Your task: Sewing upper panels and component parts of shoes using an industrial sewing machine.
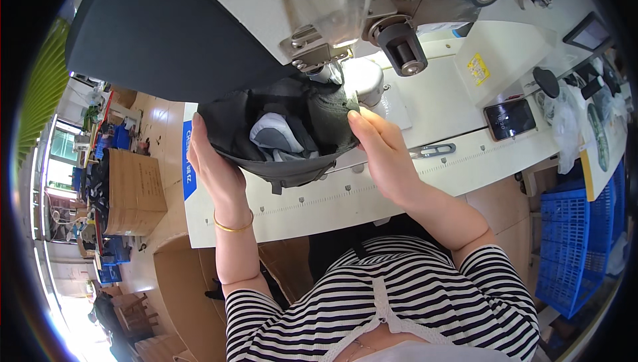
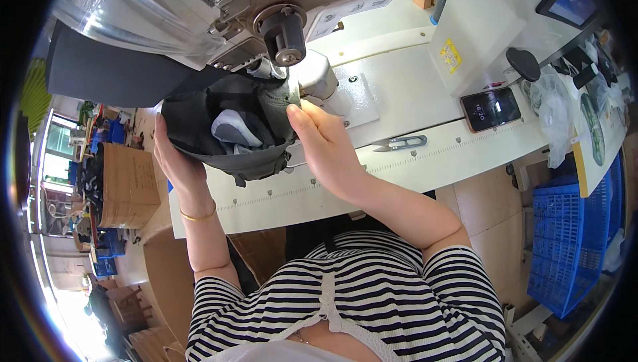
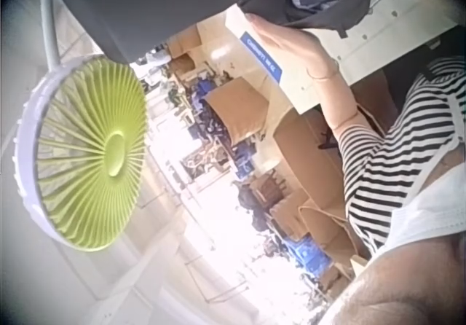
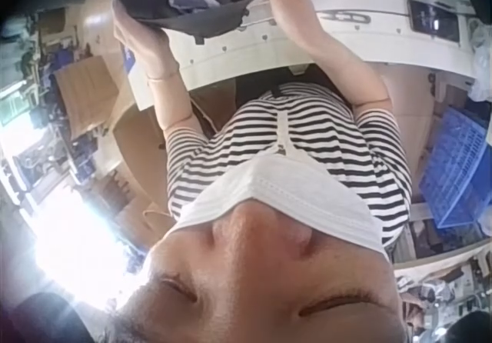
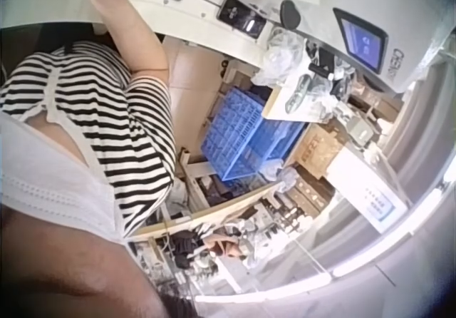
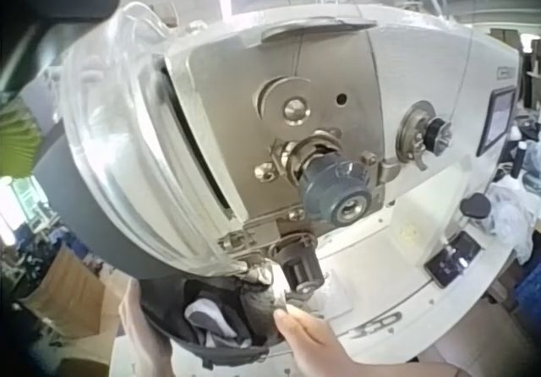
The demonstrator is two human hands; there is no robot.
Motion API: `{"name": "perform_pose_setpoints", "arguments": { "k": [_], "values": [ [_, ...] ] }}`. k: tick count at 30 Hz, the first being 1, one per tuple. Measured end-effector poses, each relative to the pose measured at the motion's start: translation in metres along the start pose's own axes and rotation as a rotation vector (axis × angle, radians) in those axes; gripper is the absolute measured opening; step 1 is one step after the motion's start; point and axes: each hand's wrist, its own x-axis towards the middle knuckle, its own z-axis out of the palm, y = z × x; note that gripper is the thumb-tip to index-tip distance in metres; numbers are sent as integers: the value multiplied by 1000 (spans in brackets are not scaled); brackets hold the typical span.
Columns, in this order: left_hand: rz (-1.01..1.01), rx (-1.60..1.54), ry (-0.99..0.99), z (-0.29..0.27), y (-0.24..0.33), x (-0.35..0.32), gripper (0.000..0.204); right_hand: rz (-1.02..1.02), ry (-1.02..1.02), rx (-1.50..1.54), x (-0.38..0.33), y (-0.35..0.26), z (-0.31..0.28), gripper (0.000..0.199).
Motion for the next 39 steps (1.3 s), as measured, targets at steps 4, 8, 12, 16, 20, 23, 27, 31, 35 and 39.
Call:
{"name": "perform_pose_setpoints", "arguments": {
  "k": [4,8,12,16,20,23,27,31,35,39],
  "values": [
    [-6,-8,28,-1,0,2,41,36,-35,-110,-8,-6,-2,24],
    [-57,-77,34,-1,0,9,31,9,-69,-135,-12,-2,0,23],
    [-159,-138,20,3,-1,22,22,-7,-126,-151,-12,-7,-2,24],
    [-295,-87,-61,10,-12,76,24,-53,-144,-148,-2,9,5,31],
    [-90,-101,-308,22,-30,160,29,-78,-249,-151,-19,-3,5,31],
    [134,155,-226,30,-23,306,31,-26,-441,-224,-33,6,34,26],
    [277,395,-254,7,-59,284,36,82,-472,-304,-29,16,29,25],
    [318,657,-146,-136,-16,160,39,181,-550,-390,-31,41,64,23],
    [109,844,329,-353,-10,36,40,184,-719,-539,-36,73,122,22],
    [-281,765,843,-541,-32,-161,17,-96,-967,-718,-41,129,189,21]
  ]
}}
